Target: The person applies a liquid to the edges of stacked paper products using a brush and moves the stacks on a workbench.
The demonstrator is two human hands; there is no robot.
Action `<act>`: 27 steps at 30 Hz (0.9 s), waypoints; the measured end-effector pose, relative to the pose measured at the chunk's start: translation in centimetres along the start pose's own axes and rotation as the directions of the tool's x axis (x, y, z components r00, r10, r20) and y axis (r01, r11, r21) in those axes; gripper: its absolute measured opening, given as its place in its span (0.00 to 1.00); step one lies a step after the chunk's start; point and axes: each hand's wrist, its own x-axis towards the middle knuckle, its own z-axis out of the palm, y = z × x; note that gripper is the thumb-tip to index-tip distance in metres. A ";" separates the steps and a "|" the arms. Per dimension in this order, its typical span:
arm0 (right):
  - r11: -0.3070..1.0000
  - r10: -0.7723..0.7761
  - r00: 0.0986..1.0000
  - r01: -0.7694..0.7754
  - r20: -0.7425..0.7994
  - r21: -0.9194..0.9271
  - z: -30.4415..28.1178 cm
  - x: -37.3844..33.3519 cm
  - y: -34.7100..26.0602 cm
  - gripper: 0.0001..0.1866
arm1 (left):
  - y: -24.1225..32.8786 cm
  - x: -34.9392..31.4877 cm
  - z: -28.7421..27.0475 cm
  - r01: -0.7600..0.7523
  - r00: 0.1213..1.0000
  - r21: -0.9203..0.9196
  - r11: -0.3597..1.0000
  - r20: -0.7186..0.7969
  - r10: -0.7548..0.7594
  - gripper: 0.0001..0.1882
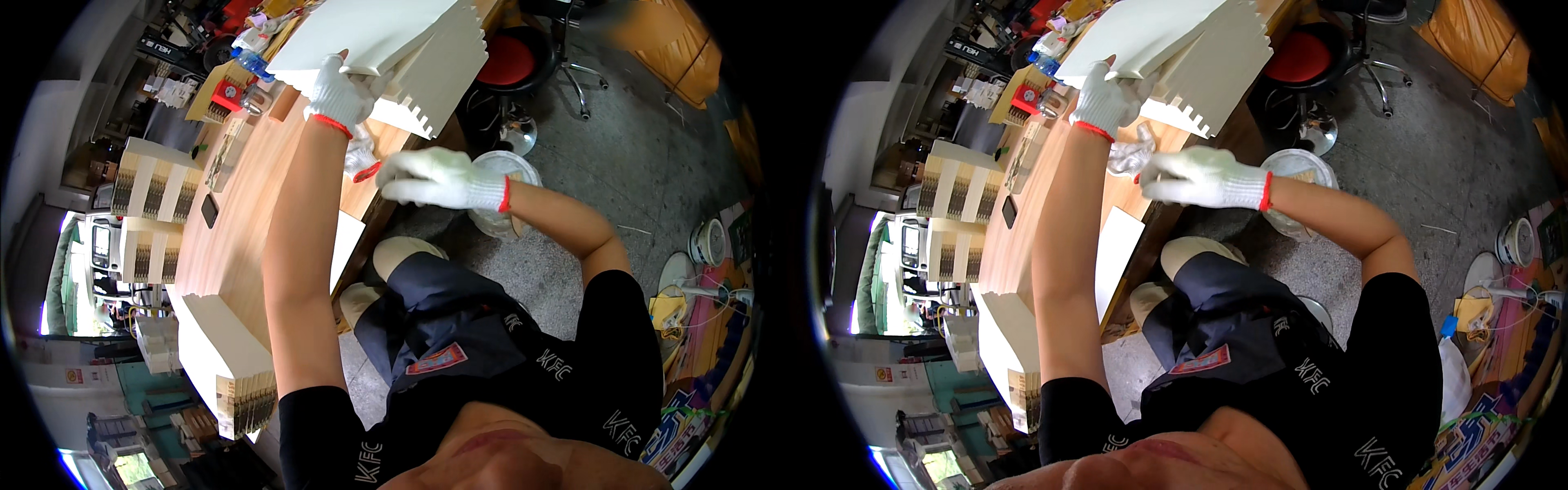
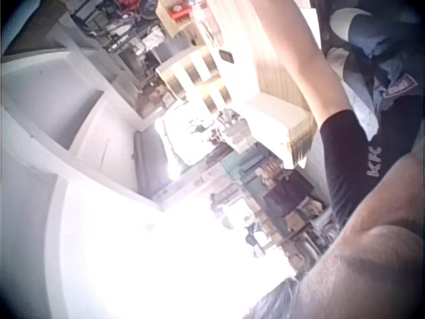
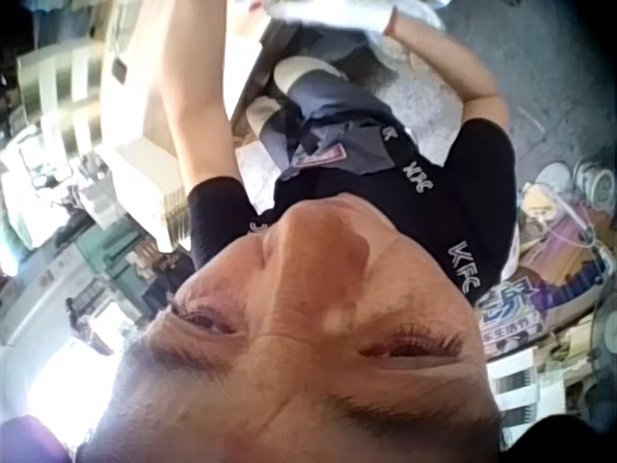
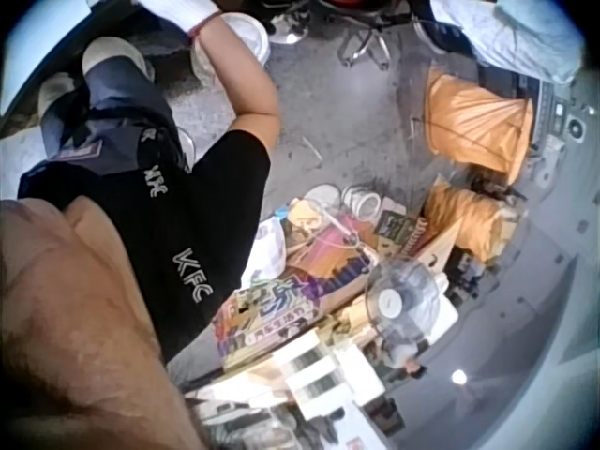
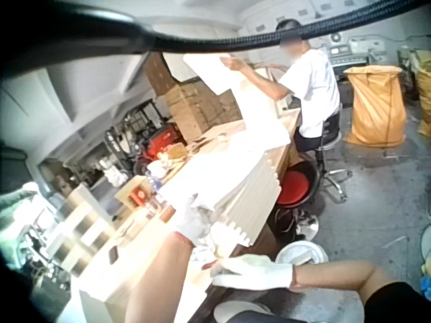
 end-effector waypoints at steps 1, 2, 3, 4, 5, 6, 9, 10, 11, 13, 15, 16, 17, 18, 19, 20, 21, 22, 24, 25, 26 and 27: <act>0.993 -0.062 0.993 0.051 -0.102 -0.107 -0.8 0.2 0.3 0.19 | -0.4 0.4 0.2 -0.047 0.998 0.025 0.999 -0.030 0.048 0.19; 0.972 -0.133 0.972 0.089 -0.195 -0.217 -1.6 0.5 0.6 0.19 | -0.7 0.9 0.3 -0.094 0.994 0.050 0.994 -0.059 0.097 0.18; 0.960 -0.206 0.935 0.136 -0.289 -0.244 -2.4 1.0 1.2 0.20 | -0.7 1.4 0.5 -0.099 0.993 0.015 0.995 -0.066 0.100 0.18; 0.942 -0.276 0.914 0.195 -0.299 -0.274 -3.9 0.8 -0.2 0.16 | -0.6 2.0 0.4 -0.110 0.991 -0.021 0.994 -0.077 0.108 0.17; 0.944 -0.304 0.885 0.230 -0.352 -0.237 -4.5 1.4 0.6 0.16 | -0.5 2.5 0.1 -0.121 0.989 -0.058 0.991 -0.090 0.116 0.17; 0.941 -0.332 0.852 0.271 -0.405 -0.203 -5.4 2.0 1.4 0.16 | -0.2 2.8 0.0 -0.146 0.987 -0.086 0.986 -0.085 0.139 0.16; 0.973 -0.224 0.888 0.179 -0.402 -0.145 -7.5 2.4 1.9 0.16 | 0.4 2.9 0.5 -0.131 0.991 -0.194 0.972 -0.034 0.127 0.15; 0.988 -0.152 0.919 0.145 -0.365 -0.047 -7.6 2.4 1.9 0.16 | 1.2 2.4 0.8 -0.083 0.997 -0.234 0.969 -0.014 0.082 0.15; 0.993 -0.085 0.945 0.106 -0.316 0.049 -7.6 2.5 1.8 0.16 | 2.0 2.0 0.7 -0.038 0.999 -0.273 0.961 0.006 0.042 0.15; 0.988 -0.044 0.978 0.072 -0.202 0.134 -6.6 3.3 1.4 0.16 | 4.3 1.9 -2.9 -0.104 0.973 -0.189 0.977 0.182 0.139 0.16; 0.989 -0.044 0.993 0.058 -0.107 0.135 -4.4 3.5 0.5 0.17 | 6.3 0.6 -5.9 -0.173 0.962 -0.092 0.981 0.198 0.188 0.19; 0.987 -0.026 0.998 0.035 -0.058 0.158 -3.0 3.5 0.0 0.17 | 7.3 -1.3 -7.7 -0.065 0.970 -0.082 0.994 0.229 0.082 0.17; 0.968 -0.027 0.999 0.034 -0.034 0.247 -1.6 3.9 0.3 0.18 | 8.1 -2.9 -9.4 -0.068 0.975 -0.060 0.996 0.209 0.079 0.18; 0.936 0.015 1.000 -0.016 0.004 0.352 -0.5 4.5 0.3 0.19 | 8.6 -4.5 -11.8 -0.066 0.982 -0.039 0.997 0.177 0.072 0.19; 0.886 0.048 0.997 -0.072 0.064 0.459 0.5 5.6 0.2 0.19 | 9.4 -6.6 -15.4 -0.006 0.988 -0.039 0.999 0.152 0.012 0.19; 0.825 0.087 0.989 -0.140 0.122 0.547 1.5 6.8 0.6 0.20 | 10.2 -8.8 -19.0 0.059 0.989 -0.048 0.997 0.138 -0.052 0.20; 0.824 0.167 0.984 -0.175 0.065 0.538 2.5 8.9 1.8 0.24 | 10.2 -11.5 -21.8 0.125 0.986 -0.059 0.990 0.121 -0.117 0.20; 0.669 0.202 0.972 -0.224 0.118 0.709 2.8 10.3 2.3 0.26 | 9.3 -14.8 -23.9 -0.100 0.993 0.156 0.983 0.075 0.089 0.22; 0.484 0.292 0.938 -0.313 0.186 0.817 4.2 13.5 3.5 0.31 | 9.3 -20.1 -30.1 -0.099 0.990 0.180 0.979 0.119 0.078 0.24; 0.495 0.360 0.914 -0.358 0.188 0.792 4.9 15.2 4.3 0.33 | 8.2 -21.9 -29.9 -0.117 0.990 0.307 0.944 -0.043 0.137 0.25; 0.698 0.364 0.922 -0.366 0.134 0.615 6.3 16.8 5.5 0.36 | 6.7 -23.3 -29.2 -0.106 0.960 0.432 0.896 -0.192 0.206 0.25; 0.976 0.182 0.983 -0.184 0.020 0.119 9.2 19.1 7.6 0.40 | 6.0 -23.8 -30.1 -0.089 0.934 0.461 0.883 -0.269 0.234 0.26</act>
